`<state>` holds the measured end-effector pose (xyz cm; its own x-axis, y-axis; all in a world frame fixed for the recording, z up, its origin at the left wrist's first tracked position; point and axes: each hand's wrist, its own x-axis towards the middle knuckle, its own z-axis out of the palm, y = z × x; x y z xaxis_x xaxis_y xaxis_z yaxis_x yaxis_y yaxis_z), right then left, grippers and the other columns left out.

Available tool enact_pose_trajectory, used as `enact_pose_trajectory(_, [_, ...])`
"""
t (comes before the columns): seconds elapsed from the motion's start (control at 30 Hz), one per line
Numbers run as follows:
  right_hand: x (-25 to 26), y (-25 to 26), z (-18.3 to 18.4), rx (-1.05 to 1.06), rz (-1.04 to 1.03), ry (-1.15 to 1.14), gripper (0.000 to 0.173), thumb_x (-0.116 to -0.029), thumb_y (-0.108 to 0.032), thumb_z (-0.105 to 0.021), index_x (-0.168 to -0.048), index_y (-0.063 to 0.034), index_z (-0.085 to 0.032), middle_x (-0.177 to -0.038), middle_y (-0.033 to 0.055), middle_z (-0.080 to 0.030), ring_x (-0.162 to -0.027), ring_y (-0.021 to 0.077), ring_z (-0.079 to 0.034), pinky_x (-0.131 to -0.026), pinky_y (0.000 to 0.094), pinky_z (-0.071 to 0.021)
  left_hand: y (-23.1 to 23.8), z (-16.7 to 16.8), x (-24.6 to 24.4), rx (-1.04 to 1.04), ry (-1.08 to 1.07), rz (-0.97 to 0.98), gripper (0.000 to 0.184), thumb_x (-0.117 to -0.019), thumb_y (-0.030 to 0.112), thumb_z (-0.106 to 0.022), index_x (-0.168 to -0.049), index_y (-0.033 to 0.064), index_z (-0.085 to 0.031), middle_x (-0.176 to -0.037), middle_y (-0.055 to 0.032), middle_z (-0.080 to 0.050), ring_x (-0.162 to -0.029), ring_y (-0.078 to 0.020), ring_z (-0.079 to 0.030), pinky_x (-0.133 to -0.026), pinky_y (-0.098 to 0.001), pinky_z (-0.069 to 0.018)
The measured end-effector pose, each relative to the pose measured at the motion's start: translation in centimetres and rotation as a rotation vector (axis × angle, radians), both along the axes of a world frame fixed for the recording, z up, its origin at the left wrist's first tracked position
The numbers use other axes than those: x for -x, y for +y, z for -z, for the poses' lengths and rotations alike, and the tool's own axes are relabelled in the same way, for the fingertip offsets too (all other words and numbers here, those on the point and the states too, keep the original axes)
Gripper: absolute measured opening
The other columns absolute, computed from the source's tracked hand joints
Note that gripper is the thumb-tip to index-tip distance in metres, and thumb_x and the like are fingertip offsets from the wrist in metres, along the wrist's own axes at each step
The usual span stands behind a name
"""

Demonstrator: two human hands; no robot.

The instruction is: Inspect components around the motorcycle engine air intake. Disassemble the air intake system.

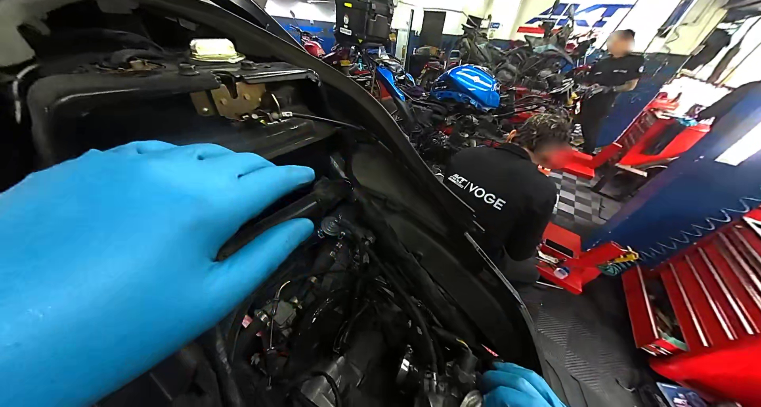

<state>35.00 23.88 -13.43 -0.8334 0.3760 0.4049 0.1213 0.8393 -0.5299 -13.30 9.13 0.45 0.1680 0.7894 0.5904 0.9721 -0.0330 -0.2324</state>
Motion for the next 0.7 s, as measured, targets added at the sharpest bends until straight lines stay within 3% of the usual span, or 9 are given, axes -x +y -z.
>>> enact_pose_trajectory(0.13, [1.1, -0.1, 0.3, -0.051, 0.005, -0.001, 0.053, -0.078, -0.034, -0.086, -0.119, -0.007, -0.065, -0.117, 0.0176, -0.069, -0.122, 0.0361, -0.061, -0.111, 0.0505, -0.0436, -1.2, 0.1, 1.1, 0.051, 0.041, -0.104, 0.052, -0.0957, 0.057, -0.053, -0.142, 0.0334, -0.061, -0.131, 0.0102, -0.067, -0.118, -0.0136, -0.063, -0.103, -0.0435, -0.0485])
enact_pose_trajectory(0.2, [1.2, 0.1, 0.0, -0.073, -0.027, -0.035, 0.054, -0.08, -0.034, -0.085, -0.123, -0.008, -0.065, -0.119, 0.0177, -0.069, -0.123, 0.0367, -0.06, -0.112, 0.0508, -0.0431, -1.8, 0.7, 3.5, 0.005, 0.163, -0.043, 0.055, -0.0973, 0.059, -0.05, -0.142, 0.0286, -0.062, -0.13, 0.0045, -0.068, -0.114, -0.0173, -0.065, -0.096, -0.0456, -0.0505])
enact_pose_trajectory(0.27, [1.3, 0.9, -1.0, -0.103, -0.102, -0.108, 0.054, -0.0829, -0.034, -0.083, -0.127, -0.0096, -0.064, -0.123, 0.0169, -0.068, -0.125, 0.037, -0.059, -0.113, 0.0509, -0.0421, -3.0, 1.4, 3.7, 0.111, 0.007, -0.344, 0.052, -0.0905, 0.06, -0.058, -0.139, 0.041, -0.061, -0.133, 0.0113, -0.065, -0.122, -0.0152, -0.061, -0.105, -0.0491, -0.0463])
enact_pose_trajectory(0.3, [1.5, 1.4, -1.6, -0.126, -0.154, -0.15, 0.054, -0.0844, -0.033, -0.082, -0.13, -0.0106, -0.063, -0.125, 0.0163, -0.067, -0.126, 0.0372, -0.058, -0.113, 0.0518, -0.0414, -3.9, 2.8, 6.4, 0.151, -0.023, -0.43, 0.05, -0.0889, 0.061, -0.06, -0.137, 0.0448, -0.061, -0.134, 0.0138, -0.064, -0.123, -0.0136, -0.059, -0.107, -0.0499, -0.0445])
enact_pose_trajectory(0.37, [1.9, 2.8, -2.4, -0.171, -0.257, -0.228, 0.055, -0.0868, -0.033, -0.079, -0.136, -0.0149, -0.061, -0.129, 0.0143, -0.066, -0.128, 0.0369, -0.057, -0.114, 0.0538, -0.0406, -6.2, 7.9, 17.6, 0.046, 0.163, -0.196, 0.053, -0.0907, 0.067, -0.054, -0.133, 0.0374, -0.067, -0.126, 0.0064, -0.068, -0.112, -0.0167, -0.064, -0.094, -0.0518, -0.0488])
enact_pose_trajectory(0.43, [2.3, 4.5, -2.7, -0.186, -0.334, -0.293, 0.055, -0.0893, -0.035, -0.078, -0.14, -0.0226, -0.06, -0.135, 0.0115, -0.064, -0.13, 0.0363, -0.055, -0.113, 0.0556, -0.04, -7.5, 9.4, 19.7, 0.24, 0.012, -0.472, 0.049, -0.0858, 0.069, -0.06, -0.133, 0.053, -0.061, -0.135, 0.0198, -0.06, -0.125, -0.007, -0.056, -0.11, -0.0472, -0.041])
enact_pose_trajectory(0.5, [2.5, 6.0, -2.8, -0.201, -0.374, -0.328, 0.056, -0.09, -0.037, -0.077, -0.142, -0.0297, -0.058, -0.138, 0.0091, -0.062, -0.13, 0.0351, -0.054, -0.111, 0.0559, -0.0409, -8.2, 12.2, 22.9, 0.085, 0.086, -0.232, 0.051, -0.0889, 0.071, -0.053, -0.132, 0.0453, -0.065, -0.13, 0.0111, -0.065, -0.118, -0.012, -0.06, -0.102, -0.05, -0.0436])
enact_pose_trajectory(0.57, [2.9, 7.1, -3.1, -0.216, -0.398, -0.34, 0.053, -0.0914, -0.041, -0.076, -0.141, -0.0315, -0.058, -0.137, 0.0068, -0.062, -0.13, 0.0319, -0.054, -0.111, 0.0531, -0.0414, -6.3, 8.6, 14.2, 0.041, 0.079, -0.172, 0.055, -0.0941, 0.071, -0.044, -0.136, 0.0417, -0.063, -0.131, 0.0067, -0.066, -0.119, -0.0169, -0.062, -0.101, -0.0526, -0.0446])
enact_pose_trajectory(0.7, [3.9, 8.3, -3.8, -0.251, -0.442, -0.365, 0.051, -0.0893, -0.036, -0.077, -0.138, -0.0336, -0.06, -0.134, 0.0036, -0.063, -0.126, 0.0279, -0.056, -0.107, 0.0487, -0.0449, -0.1, -6.6, -10.0, 0.279, -0.039, -0.294, 0.054, -0.1011, 0.066, -0.039, -0.143, 0.0383, -0.058, -0.132, -0.0034, -0.067, -0.121, -0.0299, -0.064, -0.094, -0.0644, -0.0475])
